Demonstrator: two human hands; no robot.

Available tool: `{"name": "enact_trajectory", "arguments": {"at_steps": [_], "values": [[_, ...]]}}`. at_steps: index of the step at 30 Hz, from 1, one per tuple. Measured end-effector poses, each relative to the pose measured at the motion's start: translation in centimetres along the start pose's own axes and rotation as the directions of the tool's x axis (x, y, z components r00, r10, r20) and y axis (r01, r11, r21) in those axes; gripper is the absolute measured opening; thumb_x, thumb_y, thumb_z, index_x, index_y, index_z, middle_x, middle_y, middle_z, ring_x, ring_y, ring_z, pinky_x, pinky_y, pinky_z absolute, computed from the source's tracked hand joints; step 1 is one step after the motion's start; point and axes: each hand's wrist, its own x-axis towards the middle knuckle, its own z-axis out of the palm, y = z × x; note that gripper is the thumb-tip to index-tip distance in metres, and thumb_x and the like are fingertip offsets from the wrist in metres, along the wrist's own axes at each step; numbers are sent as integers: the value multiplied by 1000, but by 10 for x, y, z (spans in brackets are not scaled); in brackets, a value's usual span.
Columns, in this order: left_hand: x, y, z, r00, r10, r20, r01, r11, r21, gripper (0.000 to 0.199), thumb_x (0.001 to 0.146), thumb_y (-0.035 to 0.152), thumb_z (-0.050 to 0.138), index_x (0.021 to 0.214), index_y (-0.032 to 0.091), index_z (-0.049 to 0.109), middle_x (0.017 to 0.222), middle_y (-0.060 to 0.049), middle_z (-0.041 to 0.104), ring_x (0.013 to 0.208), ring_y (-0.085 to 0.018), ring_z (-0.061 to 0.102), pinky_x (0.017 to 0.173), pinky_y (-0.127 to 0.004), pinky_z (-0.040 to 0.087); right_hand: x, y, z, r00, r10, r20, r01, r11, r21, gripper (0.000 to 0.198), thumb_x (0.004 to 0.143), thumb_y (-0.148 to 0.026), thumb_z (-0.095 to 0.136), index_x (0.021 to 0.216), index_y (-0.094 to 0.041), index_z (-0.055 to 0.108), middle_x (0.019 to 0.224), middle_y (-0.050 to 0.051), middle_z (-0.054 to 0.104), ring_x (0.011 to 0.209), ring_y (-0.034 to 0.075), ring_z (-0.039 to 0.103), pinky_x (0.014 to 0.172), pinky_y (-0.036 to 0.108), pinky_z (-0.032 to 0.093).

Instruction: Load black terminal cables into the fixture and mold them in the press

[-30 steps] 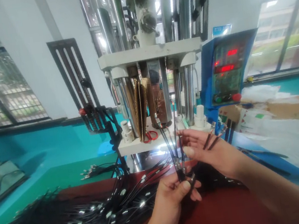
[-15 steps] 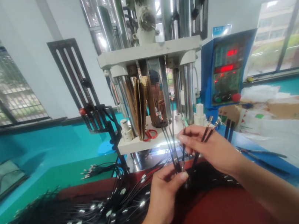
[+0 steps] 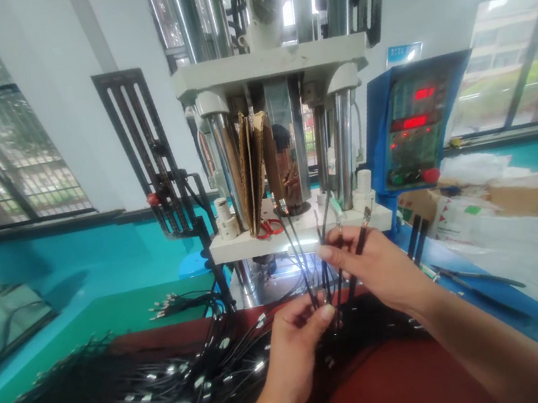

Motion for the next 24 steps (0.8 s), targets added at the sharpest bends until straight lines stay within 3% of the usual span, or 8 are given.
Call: {"name": "enact_trajectory", "arguments": {"at_steps": [5, 9, 12, 15, 19, 24], "values": [[-1, 1, 2, 999, 7, -49, -4, 998, 68, 26, 75, 32, 79, 96, 18, 74, 95, -3, 72, 86, -15, 59, 83, -25, 42, -1, 6, -2, 1000, 4, 5, -4, 1000, 10, 29, 84, -48, 68, 82, -20, 59, 66, -5, 49, 58, 10, 46, 57, 25, 40], [-3, 11, 3, 997, 36, 72, -50, 977, 207, 28, 83, 34, 71, 107, 20, 73, 103, -5, 72, 95, -20, 60, 89, -29, 43, 2, 7, 2, 999, -47, -27, 47, 998, 34, 30, 83, -47, 70, 80, -20, 57, 69, -5, 50, 64, 11, 46, 64, 26, 42], [-6, 17, 0, 982, 74, 175, -132, 927, 350, 28, 89, 36, 63, 112, 23, 72, 102, -4, 71, 95, -20, 61, 89, -31, 44, 7, 8, 5, 999, -36, -35, 39, 995, 91, 31, 79, -45, 75, 92, -21, 61, 71, -5, 52, 65, 11, 47, 63, 25, 41], [-9, 21, -3, 980, 107, 169, -175, 868, 466, 28, 91, 36, 60, 114, 25, 71, 103, -4, 70, 96, -20, 61, 89, -31, 44, 10, 7, 6, 1000, 5, 12, -7, 995, 104, 30, 78, -47, 74, 87, -20, 65, 71, -4, 54, 62, 11, 46, 60, 25, 39], [-6, 29, 2, 986, 147, 83, -169, 895, 414, 35, 90, 37, 62, 123, 26, 60, 113, -3, 66, 103, -19, 60, 92, -30, 44, 11, 2, 7, 998, 0, 64, -8, 993, 122, 30, 77, -46, 75, 74, -19, 63, 67, -4, 54, 61, 11, 47, 62, 26, 41], [5, 42, 13, 975, 192, 111, -221, 894, 391, 21, 91, 39, 59, 100, 20, 58, 88, 1, 59, 80, -13, 53, 75, -23, 43, 13, -6, 10, 996, -49, 78, 44, 997, 71, 26, 79, -44, 74, 82, -20, 66, 73, -2, 59, 67, 13, 53, 66, 27, 43]]}}
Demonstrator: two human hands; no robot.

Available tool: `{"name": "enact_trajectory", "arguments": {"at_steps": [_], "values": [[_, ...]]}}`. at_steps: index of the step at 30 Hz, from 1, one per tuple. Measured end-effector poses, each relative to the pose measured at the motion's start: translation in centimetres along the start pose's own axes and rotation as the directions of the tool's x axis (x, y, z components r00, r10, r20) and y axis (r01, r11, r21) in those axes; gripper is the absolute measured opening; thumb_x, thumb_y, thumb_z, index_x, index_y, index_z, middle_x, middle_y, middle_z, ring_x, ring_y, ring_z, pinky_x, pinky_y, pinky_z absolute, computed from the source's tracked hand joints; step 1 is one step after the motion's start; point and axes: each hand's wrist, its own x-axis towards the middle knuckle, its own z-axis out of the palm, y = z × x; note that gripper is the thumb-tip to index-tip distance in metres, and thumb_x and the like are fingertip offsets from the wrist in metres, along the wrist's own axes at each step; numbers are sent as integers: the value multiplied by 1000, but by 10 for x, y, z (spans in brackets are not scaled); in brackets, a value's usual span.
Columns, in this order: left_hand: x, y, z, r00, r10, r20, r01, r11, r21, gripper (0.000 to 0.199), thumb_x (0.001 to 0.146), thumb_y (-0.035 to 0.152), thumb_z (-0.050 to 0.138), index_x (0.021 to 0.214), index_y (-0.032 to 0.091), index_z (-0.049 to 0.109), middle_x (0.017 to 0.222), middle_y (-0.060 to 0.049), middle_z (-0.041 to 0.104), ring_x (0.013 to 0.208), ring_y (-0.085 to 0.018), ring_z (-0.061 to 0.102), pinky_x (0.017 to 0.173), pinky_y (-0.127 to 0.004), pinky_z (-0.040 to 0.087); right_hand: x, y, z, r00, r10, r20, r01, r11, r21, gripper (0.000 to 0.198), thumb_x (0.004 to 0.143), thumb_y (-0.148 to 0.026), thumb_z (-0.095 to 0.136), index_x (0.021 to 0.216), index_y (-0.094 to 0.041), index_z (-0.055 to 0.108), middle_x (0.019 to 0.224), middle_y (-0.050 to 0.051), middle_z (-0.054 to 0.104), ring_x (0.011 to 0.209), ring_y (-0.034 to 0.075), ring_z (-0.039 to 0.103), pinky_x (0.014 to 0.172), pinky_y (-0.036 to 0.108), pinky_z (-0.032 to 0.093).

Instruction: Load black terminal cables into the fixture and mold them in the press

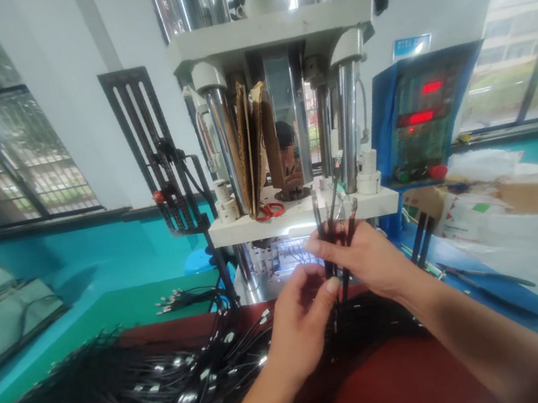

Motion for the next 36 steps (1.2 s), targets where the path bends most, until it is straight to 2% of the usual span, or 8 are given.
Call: {"name": "enact_trajectory", "arguments": {"at_steps": [7, 11, 15, 20, 23, 28, 33, 36], "values": [[-9, 8, -17, 979, -125, 160, 102, 983, 150, 19, 90, 37, 60, 89, 18, 57, 81, 1, 55, 75, -13, 50, 68, -24, 39, 1, -2, 2, 998, -62, -20, 59, 992, -109, 29, 82, -48, 70, 76, -21, 63, 68, -3, 54, 63, 12, 46, 63, 27, 41], [-7, 15, -13, 991, -80, 109, 64, 988, 140, 23, 89, 39, 59, 99, 18, 58, 91, -3, 59, 80, -15, 52, 72, -27, 41, 2, -5, 4, 1000, -26, -12, 25, 997, -73, 28, 81, -48, 71, 76, -22, 64, 70, -2, 58, 64, 14, 51, 62, 28, 44], [3, 22, -13, 996, -62, 69, 44, 971, 235, 20, 90, 38, 58, 85, 18, 58, 72, 2, 51, 68, -12, 44, 62, -24, 35, 4, -7, 7, 998, -58, -4, 57, 996, -71, 24, 80, -45, 72, 77, -21, 65, 69, -1, 60, 66, 15, 54, 63, 28, 46], [5, 31, -28, 958, -217, 185, 202, 975, 97, 25, 85, 39, 65, 78, 19, 52, 70, 4, 48, 62, -10, 45, 56, -23, 38, 6, 0, 10, 999, -31, -43, 32, 999, 10, 27, 76, -46, 76, 77, -21, 64, 69, -2, 60, 62, 13, 52, 62, 28, 45], [2, 31, -34, 925, -289, 248, 254, 953, 164, 25, 84, 41, 66, 81, 18, 55, 70, 3, 51, 60, -11, 48, 55, -24, 38, 6, 3, 11, 996, -1, -89, 5, 999, 42, 30, 75, -48, 76, 75, -20, 64, 69, -2, 59, 61, 12, 50, 60, 28, 44], [-2, 25, -27, 979, -134, 152, 114, 985, 133, 18, 88, 35, 63, 96, 19, 58, 90, -1, 58, 82, -14, 53, 76, -27, 41, 7, 2, 11, 997, -14, -77, 17, 999, 39, 28, 77, -45, 76, 73, -20, 63, 68, -2, 58, 62, 12, 49, 60, 27, 42], [-3, 19, -13, 995, -68, 74, 50, 973, 224, 20, 90, 38, 58, 84, 19, 55, 76, 3, 49, 70, -12, 43, 65, -24, 36, 8, 1, 10, 994, -57, -90, 56, 998, -21, 33, 77, -46, 75, 68, -20, 56, 61, -5, 45, 57, 11, 39, 53, 26, 34], [-6, 20, -16, 985, -130, 113, 95, 957, 276, 19, 89, 35, 57, 81, 18, 54, 73, 3, 49, 69, -12, 42, 63, -24, 35, 9, 3, 10, 992, -63, -107, 56, 996, -73, 35, 79, -47, 73, 66, -20, 53, 59, -6, 41, 56, 11, 36, 52, 26, 31]]}}
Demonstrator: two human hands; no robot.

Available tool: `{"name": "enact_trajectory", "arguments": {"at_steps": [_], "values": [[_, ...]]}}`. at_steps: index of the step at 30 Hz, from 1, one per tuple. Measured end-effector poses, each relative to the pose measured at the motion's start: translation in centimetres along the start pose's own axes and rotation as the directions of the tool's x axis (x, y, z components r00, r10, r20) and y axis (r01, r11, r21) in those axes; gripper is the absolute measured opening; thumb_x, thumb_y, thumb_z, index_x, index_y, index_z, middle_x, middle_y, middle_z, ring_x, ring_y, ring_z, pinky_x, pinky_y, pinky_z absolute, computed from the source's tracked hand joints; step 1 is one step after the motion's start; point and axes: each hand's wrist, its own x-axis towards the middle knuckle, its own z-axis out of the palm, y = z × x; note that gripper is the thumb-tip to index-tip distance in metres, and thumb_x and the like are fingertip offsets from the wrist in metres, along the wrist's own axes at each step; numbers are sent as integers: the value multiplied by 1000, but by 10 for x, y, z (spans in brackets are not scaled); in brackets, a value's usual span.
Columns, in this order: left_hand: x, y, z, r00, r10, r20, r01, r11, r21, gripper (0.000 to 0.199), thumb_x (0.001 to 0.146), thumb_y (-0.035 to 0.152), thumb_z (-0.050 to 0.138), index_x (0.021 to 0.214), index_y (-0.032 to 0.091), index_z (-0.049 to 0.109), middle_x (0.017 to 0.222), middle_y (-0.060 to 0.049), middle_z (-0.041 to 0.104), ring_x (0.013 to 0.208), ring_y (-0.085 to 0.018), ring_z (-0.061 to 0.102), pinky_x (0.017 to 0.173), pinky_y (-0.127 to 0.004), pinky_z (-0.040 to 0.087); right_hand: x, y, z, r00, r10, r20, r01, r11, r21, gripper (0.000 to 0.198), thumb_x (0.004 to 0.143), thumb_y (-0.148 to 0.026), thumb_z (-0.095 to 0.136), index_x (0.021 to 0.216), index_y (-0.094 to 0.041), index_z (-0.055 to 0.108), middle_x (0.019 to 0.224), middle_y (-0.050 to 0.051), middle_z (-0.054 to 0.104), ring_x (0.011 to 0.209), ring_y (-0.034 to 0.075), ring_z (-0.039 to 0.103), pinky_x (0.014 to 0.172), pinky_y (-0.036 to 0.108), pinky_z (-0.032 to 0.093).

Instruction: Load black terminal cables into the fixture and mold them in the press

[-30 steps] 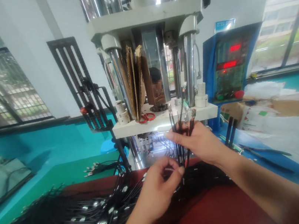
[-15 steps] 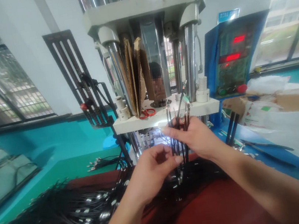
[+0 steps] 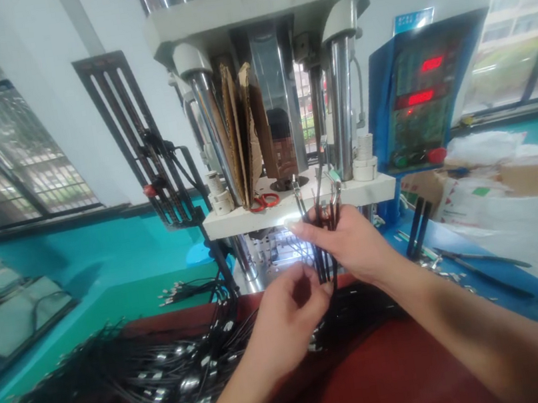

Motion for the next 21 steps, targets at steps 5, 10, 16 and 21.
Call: {"name": "enact_trajectory", "arguments": {"at_steps": [5, 10, 16, 21], "values": [[-12, -2, -16, 944, -150, 295, 119, 986, 120, 12, 80, 26, 66, 87, 18, 62, 76, 1, 58, 68, -14, 49, 61, -24, 37, 0, 3, 1, 999, 4, -48, -5, 1000, -18, 34, 79, -46, 72, 68, -20, 54, 61, -5, 44, 58, 11, 37, 56, 27, 33], [-13, -8, -10, 967, -79, 240, 121, 979, -164, 35, 78, 21, 71, 111, 22, 62, 111, -5, 64, 102, -21, 58, 91, -31, 43, -1, 6, 1, 996, 30, -86, -31, 999, -14, 33, 79, -47, 72, 70, -20, 55, 60, -5, 45, 57, 11, 37, 56, 27, 33], [4, -35, 8, 912, -4, 411, 273, 754, -598, 44, 85, 38, 67, 122, 17, 58, 108, -12, 66, 98, -23, 66, 93, -37, 47, -1, 10, -3, 997, 23, -68, -23, 1000, 3, 32, 81, -50, 69, 74, -20, 60, 63, -4, 49, 59, 12, 42, 59, 28, 38], [8, -42, 4, 717, -20, 697, 537, 652, -535, 42, 81, 41, 70, 114, 16, 60, 78, -6, 65, 54, -16, 65, 53, -27, 51, -7, 24, -13, 990, 101, 95, -119, 973, 198, 21, 80, -38, 73, 78, -18, 65, 68, -4, 52, 61, 11, 44, 61, 26, 39]]}}
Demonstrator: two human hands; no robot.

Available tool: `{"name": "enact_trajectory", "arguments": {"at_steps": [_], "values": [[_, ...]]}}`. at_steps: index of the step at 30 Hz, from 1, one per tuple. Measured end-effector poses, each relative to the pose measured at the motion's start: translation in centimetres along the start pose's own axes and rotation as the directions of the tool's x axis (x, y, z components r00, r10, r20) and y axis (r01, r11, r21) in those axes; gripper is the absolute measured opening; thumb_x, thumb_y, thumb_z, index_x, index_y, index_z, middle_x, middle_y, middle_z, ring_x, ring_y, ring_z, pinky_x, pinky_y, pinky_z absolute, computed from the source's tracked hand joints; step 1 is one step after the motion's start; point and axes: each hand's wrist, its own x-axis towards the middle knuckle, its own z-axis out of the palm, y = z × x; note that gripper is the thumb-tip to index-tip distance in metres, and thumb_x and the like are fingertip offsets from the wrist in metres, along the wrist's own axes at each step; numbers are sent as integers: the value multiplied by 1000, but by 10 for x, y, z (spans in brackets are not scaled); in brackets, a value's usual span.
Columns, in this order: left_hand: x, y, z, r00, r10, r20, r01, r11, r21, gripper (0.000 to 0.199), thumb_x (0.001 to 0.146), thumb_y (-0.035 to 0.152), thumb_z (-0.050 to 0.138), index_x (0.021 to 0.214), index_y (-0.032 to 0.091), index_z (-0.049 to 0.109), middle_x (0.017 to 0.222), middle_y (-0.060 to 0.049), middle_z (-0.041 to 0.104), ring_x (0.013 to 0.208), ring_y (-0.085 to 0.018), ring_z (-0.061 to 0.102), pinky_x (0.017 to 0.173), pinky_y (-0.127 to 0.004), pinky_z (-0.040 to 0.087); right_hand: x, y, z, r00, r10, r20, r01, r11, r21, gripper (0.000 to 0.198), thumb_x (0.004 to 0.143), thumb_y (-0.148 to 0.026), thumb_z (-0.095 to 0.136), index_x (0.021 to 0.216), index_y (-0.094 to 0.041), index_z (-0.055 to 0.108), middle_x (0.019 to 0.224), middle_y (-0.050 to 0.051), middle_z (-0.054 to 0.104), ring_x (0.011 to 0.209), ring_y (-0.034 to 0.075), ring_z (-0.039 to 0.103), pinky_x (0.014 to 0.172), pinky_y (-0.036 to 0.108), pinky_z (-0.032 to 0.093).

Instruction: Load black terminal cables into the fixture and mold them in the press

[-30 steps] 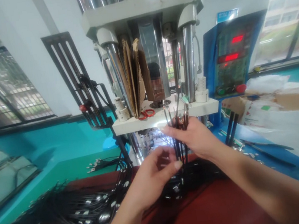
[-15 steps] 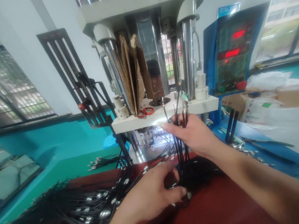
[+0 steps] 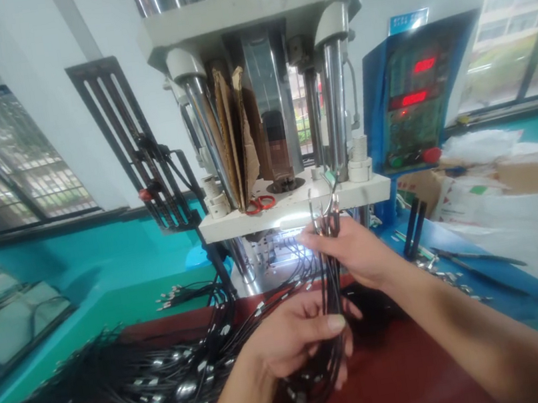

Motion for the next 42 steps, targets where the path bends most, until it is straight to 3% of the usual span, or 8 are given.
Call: {"name": "enact_trajectory", "arguments": {"at_steps": [4, 8, 14, 19, 25, 30, 33, 42], "values": [[3, -5, 8, 983, -157, 93, 169, 976, -136, 35, 85, 34, 65, 112, 11, 63, 78, -9, 68, 60, -19, 68, 59, -32, 55, -17, 19, -5, 977, 196, 88, -206, 971, 122, 25, 76, -39, 78, 84, -18, 67, 72, -3, 56, 64, 10, 49, 62, 24, 42], [29, -26, 16, 996, 28, -84, -46, 971, -233, 26, 80, 28, 73, 98, 11, 66, 76, -7, 67, 61, -16, 68, 59, -26, 54, -31, 33, -11, 950, 269, 157, -275, 961, 18, 31, 78, -42, 76, 96, -19, 70, 79, 0, 62, 66, 11, 54, 59, 23, 44], [44, -48, 18, 982, -4, -188, -40, 973, -226, 26, 81, 25, 72, 102, 12, 64, 72, -3, 62, 53, -12, 62, 50, -20, 51, -13, 36, -60, 970, 235, -66, -216, 952, 217, 37, 85, -49, 67, 100, -15, 70, 92, 7, 65, 82, 16, 60, 71, 27, 48], [44, -54, 17, 986, 3, -165, -41, 973, -227, 23, 88, 25, 63, 105, 10, 64, 79, -6, 62, 58, -11, 63, 53, -21, 53, -9, 13, -84, 976, 95, -198, -145, 955, -258, 38, 87, -54, 60, 90, -19, 74, 90, 7, 68, 84, 19, 59, 78, 32, 46], [50, -58, 23, 976, -46, -212, 4, 981, -194, 21, 83, 23, 68, 98, 11, 62, 79, -6, 63, 61, -17, 68, 54, -26, 56, -16, -18, -80, 1000, -12, 15, 19, 730, -683, 34, 91, -48, 55, 84, -19, 72, 79, 2, 67, 71, 16, 56, 67, 29, 43], [54, -58, 31, 955, -59, -291, 22, 991, -131, 24, 74, 24, 76, 86, 11, 59, 76, -7, 65, 59, -18, 68, 51, -26, 55, -13, -13, -82, 995, 86, -56, -102, 822, -560, 28, 87, -45, 61, 87, -19, 70, 60, -1, 55, 51, 11, 43, 47, 25, 33], [56, -58, 31, 942, -80, -327, 53, 995, -89, 25, 71, 24, 78, 80, 10, 59, 74, -8, 66, 56, -17, 67, 49, -25, 53, -14, -10, -79, 988, 120, -96, -151, 876, -458, 31, 82, -43, 69, 102, -19, 68, 58, -1, 58, 49, 12, 50, 44, 24, 38], [54, -49, 23, 962, -48, -268, 4, 987, -162, 25, 85, 27, 67, 102, 9, 64, 96, -14, 69, 75, -17, 68, 71, -30, 54, -26, -18, -71, 983, 55, -172, -135, 858, -495, 46, 84, -33, 68, 126, -21, 54, 53, -2, 61, 45, 15, 59, 39, 23, 46]]}}
